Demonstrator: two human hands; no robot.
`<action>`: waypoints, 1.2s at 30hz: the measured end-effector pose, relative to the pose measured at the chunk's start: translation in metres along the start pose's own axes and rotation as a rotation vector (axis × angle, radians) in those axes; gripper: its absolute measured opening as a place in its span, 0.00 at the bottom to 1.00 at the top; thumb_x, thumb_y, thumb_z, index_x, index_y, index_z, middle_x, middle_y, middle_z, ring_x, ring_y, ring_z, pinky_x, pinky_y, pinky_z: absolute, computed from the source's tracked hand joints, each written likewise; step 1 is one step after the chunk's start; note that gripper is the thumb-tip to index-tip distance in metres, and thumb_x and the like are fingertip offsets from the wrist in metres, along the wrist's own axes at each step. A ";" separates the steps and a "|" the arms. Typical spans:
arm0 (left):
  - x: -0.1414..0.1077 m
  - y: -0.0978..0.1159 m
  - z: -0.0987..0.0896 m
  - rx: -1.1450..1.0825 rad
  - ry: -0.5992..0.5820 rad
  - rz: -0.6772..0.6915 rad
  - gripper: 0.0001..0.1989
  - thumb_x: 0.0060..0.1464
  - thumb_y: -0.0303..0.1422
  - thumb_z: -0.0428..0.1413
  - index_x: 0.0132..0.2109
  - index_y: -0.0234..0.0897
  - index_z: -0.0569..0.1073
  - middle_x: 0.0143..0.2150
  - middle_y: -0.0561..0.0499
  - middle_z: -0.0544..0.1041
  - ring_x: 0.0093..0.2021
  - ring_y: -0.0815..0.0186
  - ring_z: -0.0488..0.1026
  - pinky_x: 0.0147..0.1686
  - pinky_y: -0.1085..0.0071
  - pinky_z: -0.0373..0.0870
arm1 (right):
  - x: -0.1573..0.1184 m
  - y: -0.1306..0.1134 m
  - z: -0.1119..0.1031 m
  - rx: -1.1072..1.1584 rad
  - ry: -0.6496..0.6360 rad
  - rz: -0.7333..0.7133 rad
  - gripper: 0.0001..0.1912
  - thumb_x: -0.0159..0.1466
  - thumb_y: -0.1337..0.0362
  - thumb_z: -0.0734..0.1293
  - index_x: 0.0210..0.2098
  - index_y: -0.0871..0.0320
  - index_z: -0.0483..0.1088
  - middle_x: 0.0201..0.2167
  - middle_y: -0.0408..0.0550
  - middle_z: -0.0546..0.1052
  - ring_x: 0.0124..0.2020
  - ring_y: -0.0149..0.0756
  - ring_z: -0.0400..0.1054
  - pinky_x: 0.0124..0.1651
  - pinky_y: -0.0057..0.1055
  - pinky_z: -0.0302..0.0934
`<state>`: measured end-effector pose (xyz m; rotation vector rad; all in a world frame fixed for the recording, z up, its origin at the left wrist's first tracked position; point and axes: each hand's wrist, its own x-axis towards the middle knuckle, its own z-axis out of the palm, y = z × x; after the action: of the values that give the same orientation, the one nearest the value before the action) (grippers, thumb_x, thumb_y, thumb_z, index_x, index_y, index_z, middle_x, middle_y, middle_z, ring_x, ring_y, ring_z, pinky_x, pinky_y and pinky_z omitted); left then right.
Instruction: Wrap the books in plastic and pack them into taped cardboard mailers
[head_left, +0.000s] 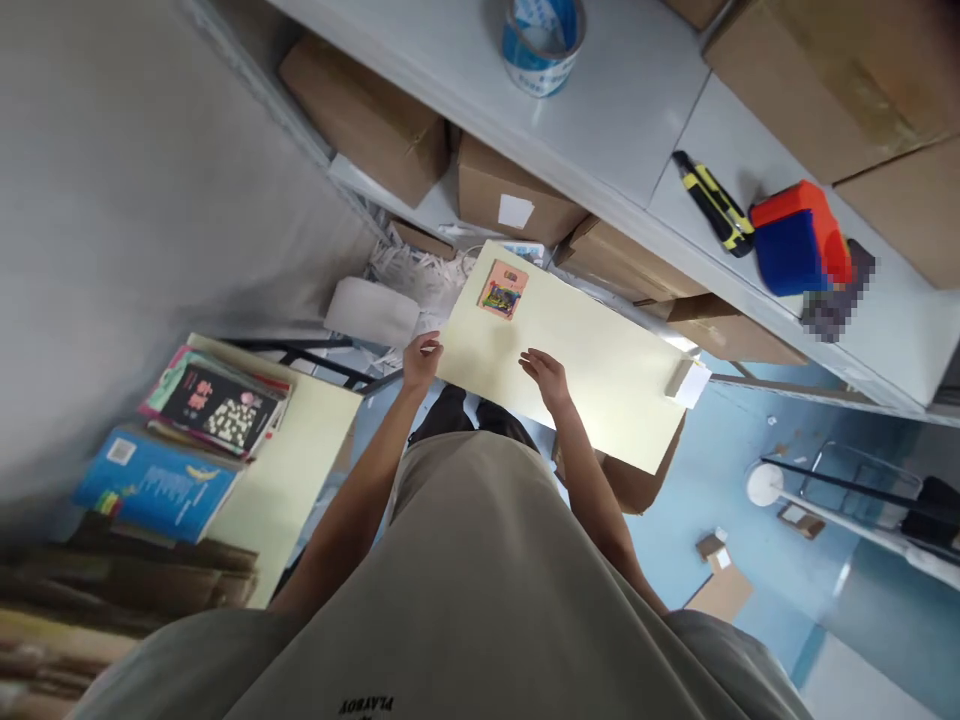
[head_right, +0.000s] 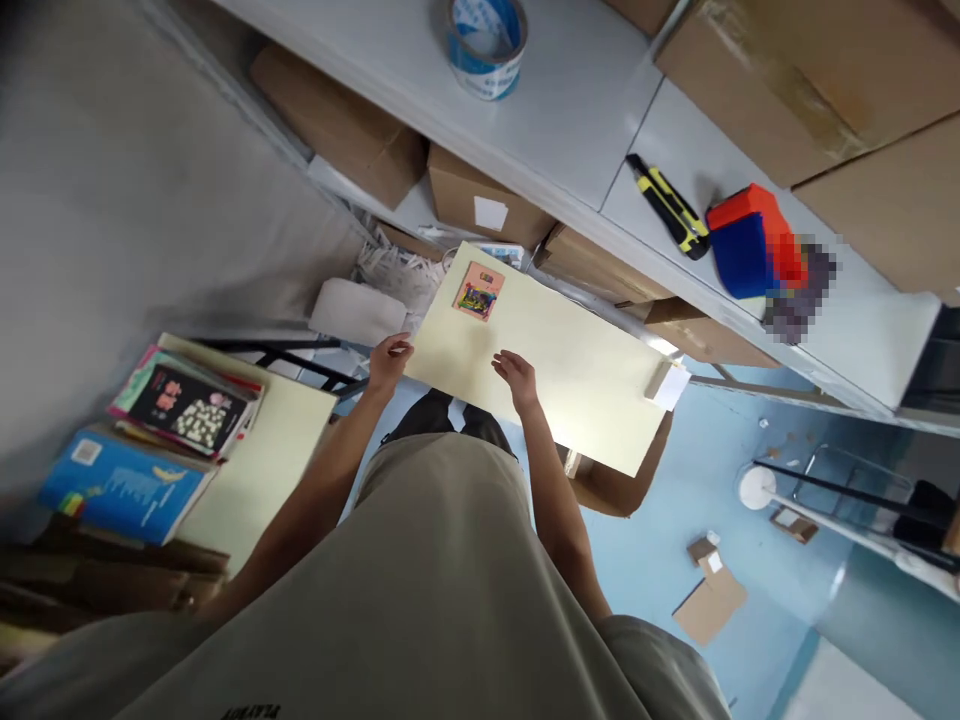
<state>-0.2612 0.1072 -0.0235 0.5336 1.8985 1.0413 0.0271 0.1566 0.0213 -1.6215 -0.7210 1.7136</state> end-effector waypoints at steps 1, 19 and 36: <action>-0.005 -0.006 -0.005 -0.002 0.036 -0.013 0.19 0.48 0.27 0.62 0.49 0.37 0.84 0.42 0.47 0.84 0.29 0.68 0.72 0.36 0.68 0.75 | 0.000 0.000 -0.003 -0.025 -0.028 0.002 0.28 0.51 0.46 0.83 0.44 0.57 0.80 0.47 0.57 0.86 0.49 0.48 0.82 0.67 0.53 0.71; -0.058 -0.075 -0.027 -0.133 0.276 -0.226 0.23 0.46 0.24 0.60 0.51 0.38 0.83 0.49 0.45 0.84 0.27 0.70 0.70 0.30 0.70 0.69 | 0.038 -0.006 0.049 -0.371 -0.409 0.058 0.29 0.54 0.43 0.81 0.47 0.54 0.80 0.48 0.54 0.86 0.47 0.44 0.82 0.66 0.51 0.72; 0.222 -0.182 0.000 -0.734 0.086 -0.716 0.16 0.53 0.31 0.68 0.49 0.35 0.78 0.39 0.47 0.79 0.37 0.65 0.79 0.49 0.61 0.79 | 0.213 0.070 0.288 -0.812 -0.493 -0.018 0.19 0.68 0.49 0.72 0.52 0.53 0.79 0.50 0.52 0.84 0.55 0.46 0.80 0.64 0.43 0.72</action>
<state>-0.3691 0.1612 -0.2838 -0.5788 1.4316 1.1529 -0.2689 0.2919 -0.1444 -1.6513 -1.8485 1.9566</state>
